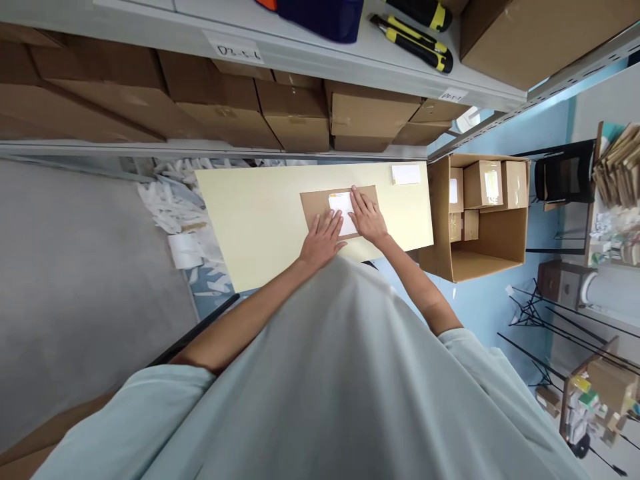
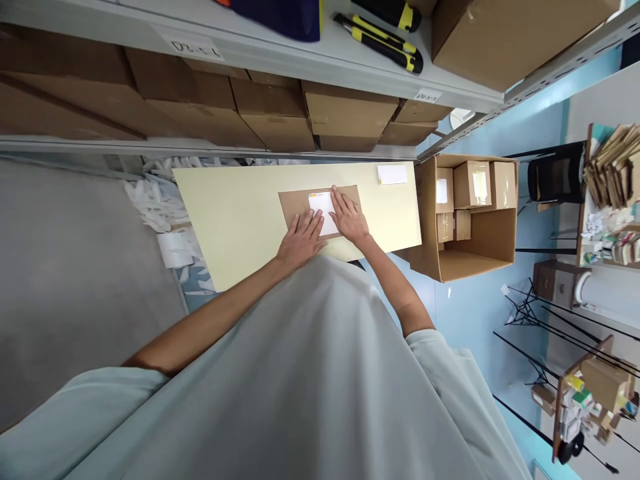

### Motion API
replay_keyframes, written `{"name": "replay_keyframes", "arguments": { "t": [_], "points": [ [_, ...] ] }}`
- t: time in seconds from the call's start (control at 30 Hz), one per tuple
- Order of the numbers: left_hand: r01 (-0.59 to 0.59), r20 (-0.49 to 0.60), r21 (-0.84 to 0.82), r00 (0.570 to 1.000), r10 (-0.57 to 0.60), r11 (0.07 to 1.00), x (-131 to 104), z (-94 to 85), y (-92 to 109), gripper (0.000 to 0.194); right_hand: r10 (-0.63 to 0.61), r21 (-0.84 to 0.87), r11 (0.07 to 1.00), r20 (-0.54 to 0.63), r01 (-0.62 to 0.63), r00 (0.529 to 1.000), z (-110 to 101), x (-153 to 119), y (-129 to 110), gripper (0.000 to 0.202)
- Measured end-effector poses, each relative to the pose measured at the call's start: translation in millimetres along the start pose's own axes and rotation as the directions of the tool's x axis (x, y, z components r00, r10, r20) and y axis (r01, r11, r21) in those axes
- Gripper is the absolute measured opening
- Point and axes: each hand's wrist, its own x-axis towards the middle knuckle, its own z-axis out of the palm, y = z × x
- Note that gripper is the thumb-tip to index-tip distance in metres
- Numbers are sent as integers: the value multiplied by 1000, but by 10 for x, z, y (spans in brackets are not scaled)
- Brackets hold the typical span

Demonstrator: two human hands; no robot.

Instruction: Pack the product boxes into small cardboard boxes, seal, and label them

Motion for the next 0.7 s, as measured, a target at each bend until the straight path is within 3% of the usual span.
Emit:
{"name": "replay_keyframes", "arguments": {
  "t": [0.2,0.43,0.57,0.7],
  "points": [
    [23,-26,-9,999,-23,1000,-114,184,84,85,-84,-35,996,92,87,992,-60,-301,89,81],
    [77,-80,-22,994,-79,997,200,203,78,100,-97,-82,991,117,107,988,-103,-353,37,68],
    [104,-94,-6,990,-105,995,311,188,122,101,-27,-113,993,83,36,996,-53,-389,-81,70],
    [87,-51,15,995,-86,996,146,125,169,90,103,-93,990,-23,-105,994,92,-414,-228,72]
  ]
}}
